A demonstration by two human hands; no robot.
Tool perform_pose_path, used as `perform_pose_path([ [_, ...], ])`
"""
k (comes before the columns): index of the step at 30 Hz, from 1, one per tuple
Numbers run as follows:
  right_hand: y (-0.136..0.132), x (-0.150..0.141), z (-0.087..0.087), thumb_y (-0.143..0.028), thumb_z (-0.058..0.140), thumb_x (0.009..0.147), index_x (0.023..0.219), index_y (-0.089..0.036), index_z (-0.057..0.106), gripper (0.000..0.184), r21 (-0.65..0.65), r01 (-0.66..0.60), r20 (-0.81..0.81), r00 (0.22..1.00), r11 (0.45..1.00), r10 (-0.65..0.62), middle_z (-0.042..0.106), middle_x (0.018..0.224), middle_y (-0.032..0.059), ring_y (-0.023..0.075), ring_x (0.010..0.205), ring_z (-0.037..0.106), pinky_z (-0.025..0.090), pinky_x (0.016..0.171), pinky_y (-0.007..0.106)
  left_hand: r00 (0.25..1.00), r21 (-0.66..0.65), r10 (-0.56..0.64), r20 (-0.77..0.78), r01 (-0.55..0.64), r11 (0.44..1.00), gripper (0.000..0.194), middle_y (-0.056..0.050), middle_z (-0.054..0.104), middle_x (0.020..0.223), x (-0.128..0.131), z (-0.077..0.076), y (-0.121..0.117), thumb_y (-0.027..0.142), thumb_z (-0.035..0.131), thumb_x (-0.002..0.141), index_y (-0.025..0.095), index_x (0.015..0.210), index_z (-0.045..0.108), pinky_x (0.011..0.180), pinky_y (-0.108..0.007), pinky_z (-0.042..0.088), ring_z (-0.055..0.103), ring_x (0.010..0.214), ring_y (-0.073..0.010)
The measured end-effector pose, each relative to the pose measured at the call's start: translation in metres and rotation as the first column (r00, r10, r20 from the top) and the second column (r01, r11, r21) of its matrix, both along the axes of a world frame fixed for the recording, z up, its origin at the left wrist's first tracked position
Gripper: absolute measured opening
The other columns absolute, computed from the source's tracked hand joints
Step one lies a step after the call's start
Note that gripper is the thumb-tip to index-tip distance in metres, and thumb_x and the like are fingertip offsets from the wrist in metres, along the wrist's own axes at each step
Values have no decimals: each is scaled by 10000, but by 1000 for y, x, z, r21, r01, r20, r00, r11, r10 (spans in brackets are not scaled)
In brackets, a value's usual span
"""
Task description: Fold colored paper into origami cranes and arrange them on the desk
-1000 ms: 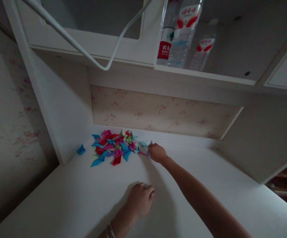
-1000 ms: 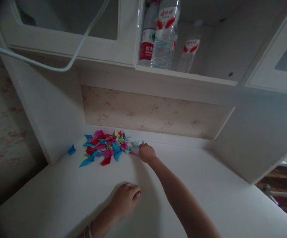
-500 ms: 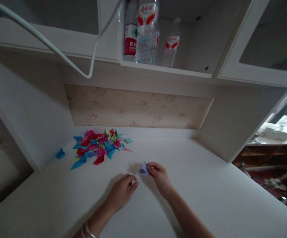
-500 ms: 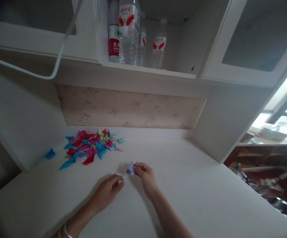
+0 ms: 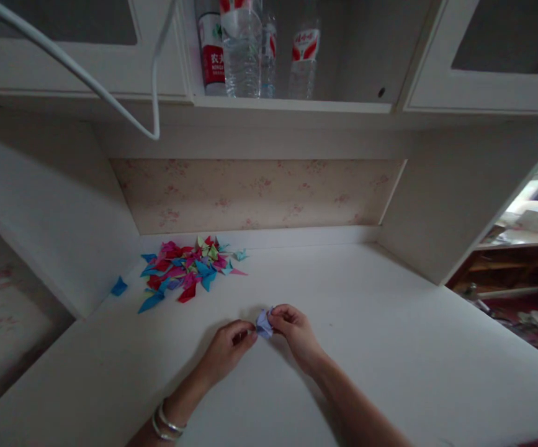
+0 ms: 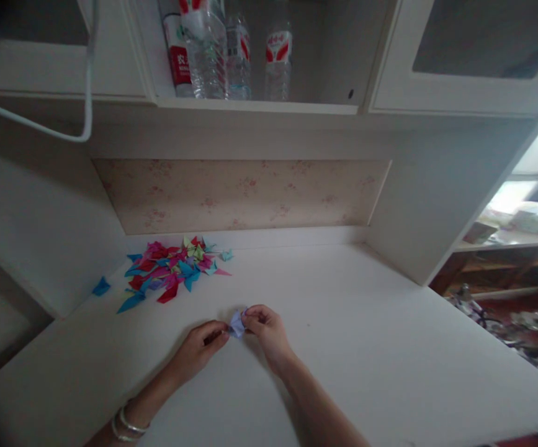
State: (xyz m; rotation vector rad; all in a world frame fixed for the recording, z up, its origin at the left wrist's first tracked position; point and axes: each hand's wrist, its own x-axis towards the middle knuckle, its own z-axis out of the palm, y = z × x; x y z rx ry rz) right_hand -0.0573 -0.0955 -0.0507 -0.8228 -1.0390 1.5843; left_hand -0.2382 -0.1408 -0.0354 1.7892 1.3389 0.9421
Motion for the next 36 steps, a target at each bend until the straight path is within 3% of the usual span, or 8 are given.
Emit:
perform_pose_path([
  [7, -6, -7, 2, -328, 834, 590, 781, -183, 647, 304, -44, -28, -5, 1000, 999, 27, 640, 709, -2, 120, 624, 561, 425, 615, 260, 999, -51, -10, 39, 12, 999, 400, 42, 385, 597, -2, -7, 3, 473, 496, 856, 129, 682, 605, 529, -216, 252, 343, 585, -102],
  [11, -9, -8, 6, -314, 846, 574, 1017, -220, 654, 492, -46, -78, -68, 995, 996, 75, 675, 947, 45, 173, 820, 617, 457, 734, 302, 994, -87, 8, 107, 1, 996, 415, 39, 387, 599, -4, -8, 4, 499, 506, 842, 127, 689, 611, 533, -213, 262, 341, 588, -104],
  [13, -11, -9, 8, -314, 824, 617, 1069, -211, 655, 493, -2, -147, -54, 988, 989, 146, 671, 1023, 66, 187, 915, 610, 443, 817, 317, 990, -100, -1, 139, 15, 995, 414, 38, 397, 599, -5, -6, 4, 500, 521, 832, 126, 678, 611, 538, -210, 266, 348, 594, -104],
  [17, -13, -11, 9, -348, 768, 700, 1006, -191, 691, 353, 56, -284, -19, 958, 957, 286, 691, 956, 66, 186, 902, 616, 427, 851, 316, 985, -116, 12, 173, 8, 993, 411, 31, 460, 599, -6, -4, 4, 495, 534, 823, 120, 693, 639, 543, -208, 288, 386, 601, -110],
  [24, -13, -10, 6, -358, 771, 701, 990, -187, 699, 344, 57, -310, 31, 951, 949, 308, 699, 874, 53, 166, 814, 620, 435, 798, 299, 975, -126, -4, 222, 32, 991, 411, -24, 651, 744, -6, -6, 5, 480, 522, 838, 117, 835, 717, 665, -240, 415, 546, 734, -170],
  [36, -11, -10, 2, -367, 790, 667, 923, -183, 707, 327, 30, -273, 32, 962, 962, 272, 701, 856, 46, 152, 752, 614, 433, 733, 281, 976, -122, 0, 219, 28, 992, 410, -40, 703, 819, -5, -5, 5, 476, 539, 826, 135, 936, 737, 719, -266, 451, 590, 792, -196],
])
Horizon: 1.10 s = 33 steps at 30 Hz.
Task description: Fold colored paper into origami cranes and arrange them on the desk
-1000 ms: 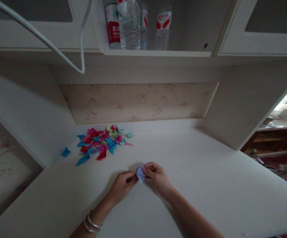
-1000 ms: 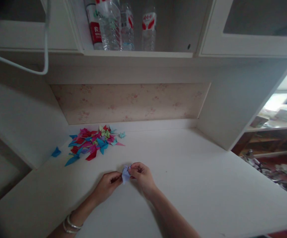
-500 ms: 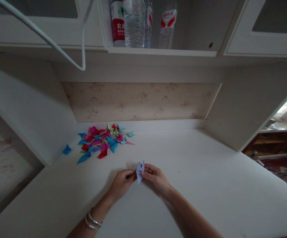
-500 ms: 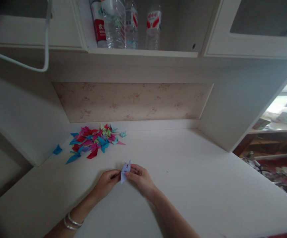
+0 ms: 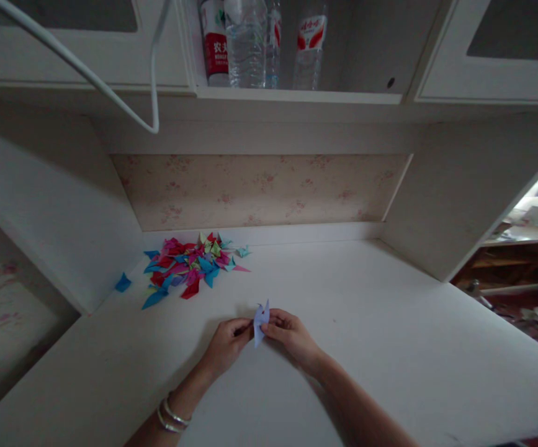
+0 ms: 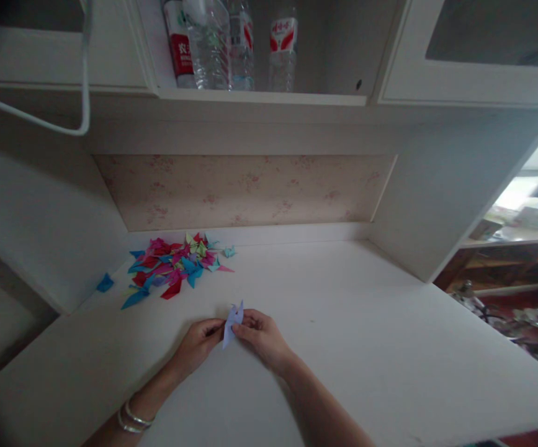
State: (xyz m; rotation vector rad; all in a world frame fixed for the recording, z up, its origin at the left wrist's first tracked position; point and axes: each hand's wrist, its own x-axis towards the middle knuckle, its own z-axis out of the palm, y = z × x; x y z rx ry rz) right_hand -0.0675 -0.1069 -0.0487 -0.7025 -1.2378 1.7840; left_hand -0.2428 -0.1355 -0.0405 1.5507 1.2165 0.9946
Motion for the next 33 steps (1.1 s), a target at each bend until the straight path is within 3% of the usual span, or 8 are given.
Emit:
perform_pose_path([
  [12, -1, 0, 4, -418, 775, 673, 870, -174, 727, 317, -71, 39, -15, 999, 997, -40, 691, 823, 49, 141, 736, 598, 432, 756, 280, 1000, -10, 10, -28, -10, 1000, 426, 7, 568, 653, 0, 2, -1, 497, 537, 825, 106, 760, 692, 584, -219, 340, 463, 642, -129],
  [20, 2, -1, 0, -445, 774, 654, 751, -160, 713, 307, -66, 161, 38, 987, 985, -158, 623, 670, 17, 118, 618, 526, 403, 618, 247, 999, 13, 12, -45, -12, 1000, 365, 4, 578, 680, 3, 4, -2, 458, 540, 830, 132, 808, 702, 603, -225, 342, 458, 646, -133],
  [29, 4, 2, 2, -467, 730, 687, 745, -150, 697, 324, 11, 251, 85, 964, 968, -251, 605, 662, 13, 125, 625, 499, 384, 628, 257, 987, 17, 159, -11, -159, 987, 372, 28, 499, 608, 0, 1, 0, 502, 527, 826, 157, 767, 654, 554, -217, 322, 428, 590, -122],
  [33, 4, 1, -1, -470, 702, 715, 753, -148, 696, 324, 57, 228, 111, 966, 972, -233, 590, 633, 6, 124, 607, 487, 363, 610, 258, 979, -12, 203, 29, -203, 979, 378, 13, 555, 620, -1, 1, 2, 517, 560, 796, 156, 780, 671, 556, -220, 346, 471, 592, -129],
])
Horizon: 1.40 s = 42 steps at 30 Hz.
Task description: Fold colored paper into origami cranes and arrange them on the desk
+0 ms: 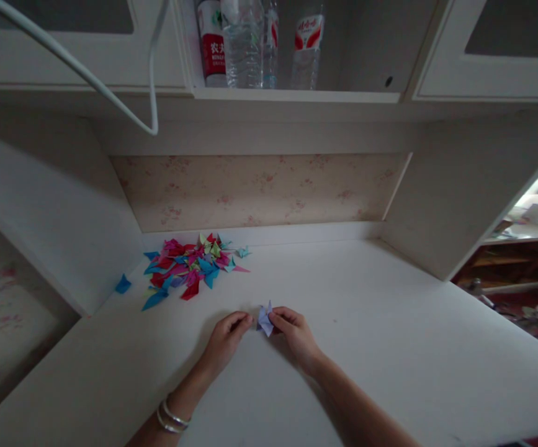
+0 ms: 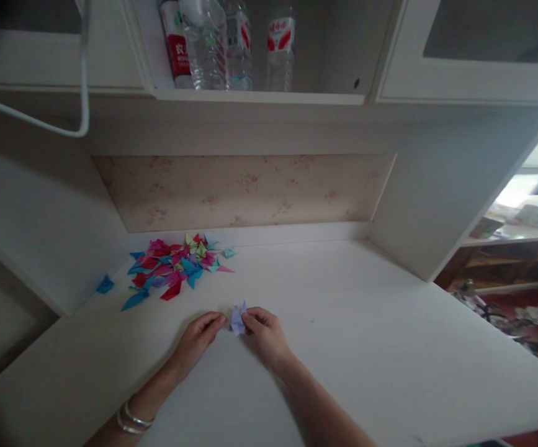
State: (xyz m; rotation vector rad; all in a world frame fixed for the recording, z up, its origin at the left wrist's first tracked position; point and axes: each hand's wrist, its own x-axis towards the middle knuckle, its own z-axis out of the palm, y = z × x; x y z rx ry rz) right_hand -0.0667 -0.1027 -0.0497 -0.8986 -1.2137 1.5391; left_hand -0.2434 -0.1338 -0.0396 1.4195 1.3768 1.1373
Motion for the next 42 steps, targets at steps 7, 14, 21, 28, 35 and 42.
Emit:
perform_pose_path([
  [7, 2, -3, -13, -436, 699, 727, 746, -165, 673, 273, 90, 39, 59, 997, 995, -45, 568, 657, 0, 128, 620, 484, 362, 593, 259, 991, 73, -107, -86, 113, 991, 297, -31, 640, 776, 0, 0, -1, 432, 601, 793, 161, 847, 710, 662, -242, 417, 553, 721, -160],
  [14, 3, -8, -15, -405, 620, 788, 825, -201, 688, 218, 188, 219, 116, 963, 957, -243, 581, 878, 37, 143, 715, 523, 412, 621, 253, 991, 5, -68, -117, 69, 998, 286, -12, 645, 697, -6, 3, 18, 423, 620, 776, 152, 787, 711, 603, -228, 400, 557, 667, -150],
  [21, -2, -15, -16, -337, 571, 811, 785, -179, 647, 177, 106, 153, 182, 968, 983, -171, 553, 661, -10, 115, 595, 459, 349, 541, 221, 964, 213, 90, -251, -36, 976, 304, -41, 734, 870, 15, 24, 124, 409, 571, 794, 166, 877, 733, 718, -261, 473, 646, 792, -187],
  [28, -4, -13, -13, -246, 554, 793, 748, -172, 690, 161, 115, -33, 353, 936, 993, -10, 543, 583, -17, 99, 528, 435, 292, 475, 207, 881, 285, 49, -471, 100, 953, 229, -27, 734, 912, 84, 14, 235, 271, 544, 823, 201, 883, 754, 809, -226, 463, 652, 869, -158],
  [35, 1, -18, -19, -162, 553, 702, 700, -209, 703, 157, 330, -61, 472, 875, 942, -109, 658, 626, 2, 117, 534, 556, 362, 499, 206, 850, 261, 74, -521, 77, 962, 220, -20, 726, 1019, 129, -4, 301, 272, 558, 847, 241, 951, 749, 867, -245, 439, 635, 955, -164],
  [42, 2, -36, -46, -182, 567, 511, 448, -213, 511, 90, 415, -118, 670, 711, 902, -215, 532, 449, 3, 136, 401, 492, 257, 401, 242, 819, 208, 60, -571, 73, 975, 244, -35, 721, 1072, 145, -18, 318, 290, 553, 867, 236, 1020, 736, 876, -257, 434, 636, 985, -183],
])
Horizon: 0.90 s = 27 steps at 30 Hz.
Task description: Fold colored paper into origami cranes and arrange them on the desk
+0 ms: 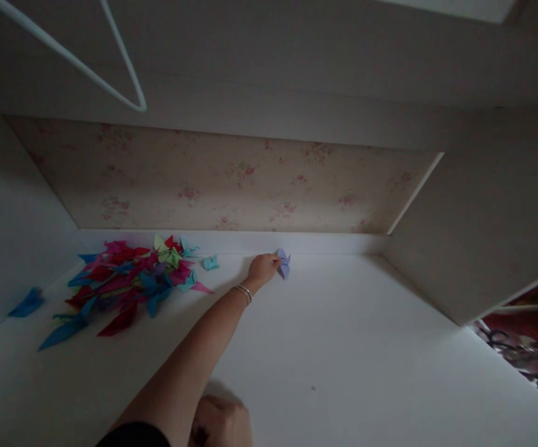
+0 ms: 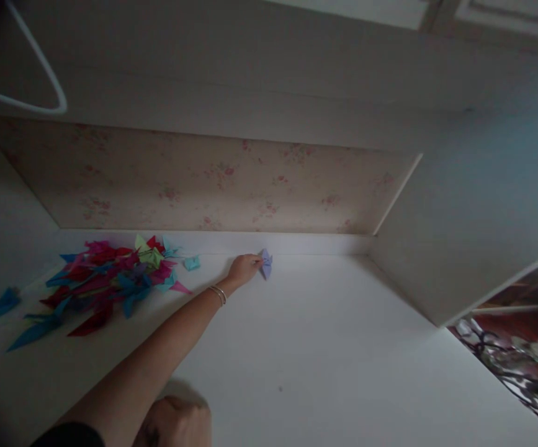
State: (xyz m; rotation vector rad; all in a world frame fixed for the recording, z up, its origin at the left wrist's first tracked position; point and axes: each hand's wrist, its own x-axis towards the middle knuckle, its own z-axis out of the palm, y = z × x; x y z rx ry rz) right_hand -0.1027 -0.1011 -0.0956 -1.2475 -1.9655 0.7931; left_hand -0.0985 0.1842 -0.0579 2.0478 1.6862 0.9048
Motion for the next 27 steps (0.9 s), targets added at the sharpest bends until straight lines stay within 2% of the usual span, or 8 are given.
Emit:
perform_pose_path([
  [5, 4, -7, -17, -268, 568, 544, 456, -227, 478, 132, 40, -70, 169, 984, 997, 62, 497, 445, 6, 142, 397, 470, 215, 393, 254, 1000, -23, 9, -12, -9, 1000, 258, -38, 717, 1083, 6, -6, 2, 322, 540, 882, 241, 1042, 726, 876, -264, 431, 633, 1004, -190],
  [9, 4, -5, -16, -322, 586, 564, 466, -232, 502, 156, 67, -76, 233, 971, 995, 59, 511, 451, 15, 157, 410, 482, 222, 405, 267, 1000, -48, 19, -10, -19, 999, 262, -57, 722, 1060, 11, -7, 3, 328, 523, 893, 231, 1015, 734, 870, -287, 431, 637, 994, -207],
  [15, 0, 4, 9, -214, 595, 561, 506, -216, 589, 56, 44, -99, 82, 992, 994, 96, 621, 507, 13, 158, 440, 560, 224, 406, 252, 1000, -99, 23, 2, -23, 995, 234, -66, 716, 1075, 4, 0, -4, 305, 544, 871, 233, 984, 736, 905, -282, 421, 618, 1042, -208],
  [18, -2, 8, 16, -141, 558, 602, 585, -230, 662, 138, 8, -139, -4, 990, 990, 139, 677, 577, 0, 151, 489, 598, 308, 445, 233, 999, -122, 35, 16, -33, 992, 221, -67, 715, 1078, -13, 6, -13, 253, 568, 838, 225, 983, 732, 934, -289, 414, 613, 1054, -208],
  [20, -3, 11, 19, -123, 554, 630, 660, -248, 700, 194, -19, -160, -35, 987, 987, 160, 702, 637, -12, 146, 532, 618, 360, 490, 222, 999, -125, 40, 34, -35, 991, 232, -74, 710, 1089, -28, 10, -25, 200, 569, 815, 206, 982, 731, 963, -299, 401, 612, 1056, -208],
  [23, -4, 15, 24, -131, 577, 665, 711, -265, 720, 201, -36, -178, -28, 984, 983, 177, 705, 662, -23, 134, 541, 612, 371, 510, 214, 996, -121, 39, 80, -29, 992, 246, -77, 713, 1076, -54, 12, -55, 147, 552, 791, 185, 955, 732, 976, -297, 397, 619, 1030, -199],
  [25, -5, 18, 28, -152, 586, 696, 720, -270, 723, 182, -38, -173, -11, 985, 984, 172, 701, 661, -26, 128, 543, 603, 364, 515, 214, 991, -125, 40, 126, -24, 992, 244, -69, 723, 1028, -70, 14, -85, 154, 539, 788, 185, 938, 729, 916, -281, 440, 637, 963, -187],
  [27, -7, 20, 33, -166, 580, 725, 726, -273, 723, 178, -44, -170, 2, 985, 984, 170, 699, 666, -28, 126, 559, 602, 362, 527, 213, 984, -141, 43, 175, -18, 990, 241, -65, 733, 922, -86, 16, -120, 201, 526, 791, 174, 930, 721, 769, -266, 492, 655, 804, -175],
])
